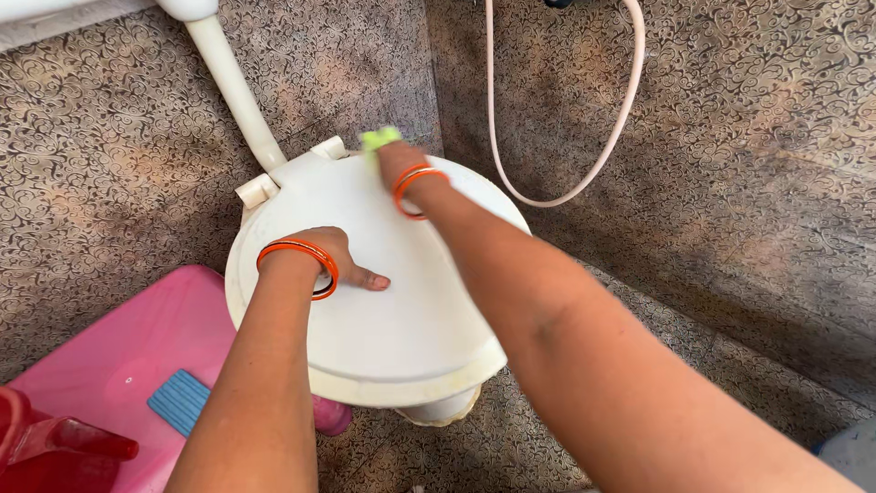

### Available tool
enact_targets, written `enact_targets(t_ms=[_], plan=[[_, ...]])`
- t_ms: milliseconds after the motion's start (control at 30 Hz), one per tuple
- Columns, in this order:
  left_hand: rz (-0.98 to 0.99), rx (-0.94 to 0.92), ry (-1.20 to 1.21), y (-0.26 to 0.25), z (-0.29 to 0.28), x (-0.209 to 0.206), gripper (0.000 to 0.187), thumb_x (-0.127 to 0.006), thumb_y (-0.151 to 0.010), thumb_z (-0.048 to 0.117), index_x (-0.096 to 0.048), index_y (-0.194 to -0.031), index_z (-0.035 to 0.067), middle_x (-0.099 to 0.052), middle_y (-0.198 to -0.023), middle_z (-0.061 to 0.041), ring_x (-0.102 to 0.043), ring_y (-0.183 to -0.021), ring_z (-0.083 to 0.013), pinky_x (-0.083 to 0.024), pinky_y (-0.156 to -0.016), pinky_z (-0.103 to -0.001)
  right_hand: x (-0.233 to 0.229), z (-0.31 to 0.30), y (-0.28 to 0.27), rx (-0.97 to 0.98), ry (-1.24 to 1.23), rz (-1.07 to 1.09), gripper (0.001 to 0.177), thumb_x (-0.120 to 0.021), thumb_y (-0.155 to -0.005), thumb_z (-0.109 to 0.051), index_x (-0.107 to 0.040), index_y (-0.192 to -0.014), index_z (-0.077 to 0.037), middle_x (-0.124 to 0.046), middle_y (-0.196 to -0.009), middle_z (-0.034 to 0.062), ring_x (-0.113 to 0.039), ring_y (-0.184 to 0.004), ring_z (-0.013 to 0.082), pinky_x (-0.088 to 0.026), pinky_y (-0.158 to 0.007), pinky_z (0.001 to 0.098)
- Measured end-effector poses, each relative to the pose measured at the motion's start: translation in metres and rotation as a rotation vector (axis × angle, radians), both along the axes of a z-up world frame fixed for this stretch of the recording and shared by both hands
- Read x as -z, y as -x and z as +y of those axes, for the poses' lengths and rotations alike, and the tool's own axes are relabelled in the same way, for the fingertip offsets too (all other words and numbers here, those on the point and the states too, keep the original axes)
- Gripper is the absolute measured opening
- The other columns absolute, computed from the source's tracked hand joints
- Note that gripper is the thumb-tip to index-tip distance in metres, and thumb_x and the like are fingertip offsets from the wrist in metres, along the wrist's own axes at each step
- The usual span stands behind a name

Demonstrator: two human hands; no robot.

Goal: The person cleans the exterior and lid of a toilet using a sponge and water from a red pitcher, then uses a long-handled brush to scrub the underside of the lid.

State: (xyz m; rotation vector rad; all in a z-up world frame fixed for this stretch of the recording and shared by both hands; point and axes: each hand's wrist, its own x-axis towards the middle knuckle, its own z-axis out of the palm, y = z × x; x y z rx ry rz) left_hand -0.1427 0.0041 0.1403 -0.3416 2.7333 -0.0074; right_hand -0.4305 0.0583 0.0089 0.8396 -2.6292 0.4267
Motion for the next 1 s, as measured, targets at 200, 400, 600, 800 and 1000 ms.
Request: enact_targets(t_ms=[200,400,600,800,1000], plan=[[-0.058,0.047,0.147,0.001,-0.002,-0.011,0.093,-0.074,-0.065,0.084,-0.079,-0.103,-0.001,-0.078,-0.102,-0.015,-0.073,-0.095,-0.0293,-0.054,-0.097,-0.04,-0.005,-0.075,-0.047,-0.431,0.095,-0.006,0.063,-0.056,-0.073,0.0,-0.067,-0.132,-0.02,-0.054,-0.14,0.0236,-0.062,-0.113,0.0423,-0.046,-0.098,0.0499],[0.022,0.051,0.115,0.012,-0.018,-0.006,0.089,-0.085,-0.062,0.073,-0.076,-0.11,-0.001,-0.077,-0.109,-0.018,-0.073,-0.1,-0.0325,-0.056,-0.097,-0.043,0.003,-0.027,0.014,-0.087,-0.044,-0.033,0.03,-0.049,-0.099,-0.014,-0.074,-0.113,-0.007,-0.071,-0.121,0.0217,-0.069,-0.114,0.0372,-0.054,-0.099,0.0466],[0.08,0.049,0.085,0.024,-0.024,0.004,0.085,-0.09,-0.061,0.065,-0.074,-0.109,-0.003,-0.076,-0.109,-0.02,-0.075,-0.101,-0.0342,-0.057,-0.094,-0.044,-0.007,0.022,0.035,0.02,-0.055,-0.133,0.027,-0.054,-0.093,-0.014,-0.074,-0.109,-0.005,-0.07,-0.115,0.0221,-0.068,-0.109,0.0402,-0.055,-0.092,0.0471],[-0.014,0.047,0.091,0.026,-0.029,0.003,0.098,-0.086,-0.063,0.07,-0.065,-0.123,-0.004,-0.072,-0.122,-0.021,-0.07,-0.112,-0.0343,-0.055,-0.1,-0.044,-0.005,-0.058,-0.001,-0.181,-0.028,-0.044,0.033,-0.055,-0.094,-0.008,-0.074,-0.12,-0.011,-0.072,-0.121,0.0188,-0.069,-0.113,0.035,-0.054,-0.1,0.0443],[-0.078,0.146,0.216,0.031,-0.026,-0.009,0.115,-0.075,-0.063,0.084,-0.059,-0.137,-0.003,-0.065,-0.137,-0.019,-0.062,-0.126,-0.0329,-0.048,-0.111,-0.043,-0.01,-0.078,-0.02,-0.317,0.097,-0.254,0.048,-0.059,-0.088,-0.01,-0.067,-0.132,-0.028,-0.071,-0.121,0.0131,-0.069,-0.111,0.0324,-0.05,-0.101,0.0419]])
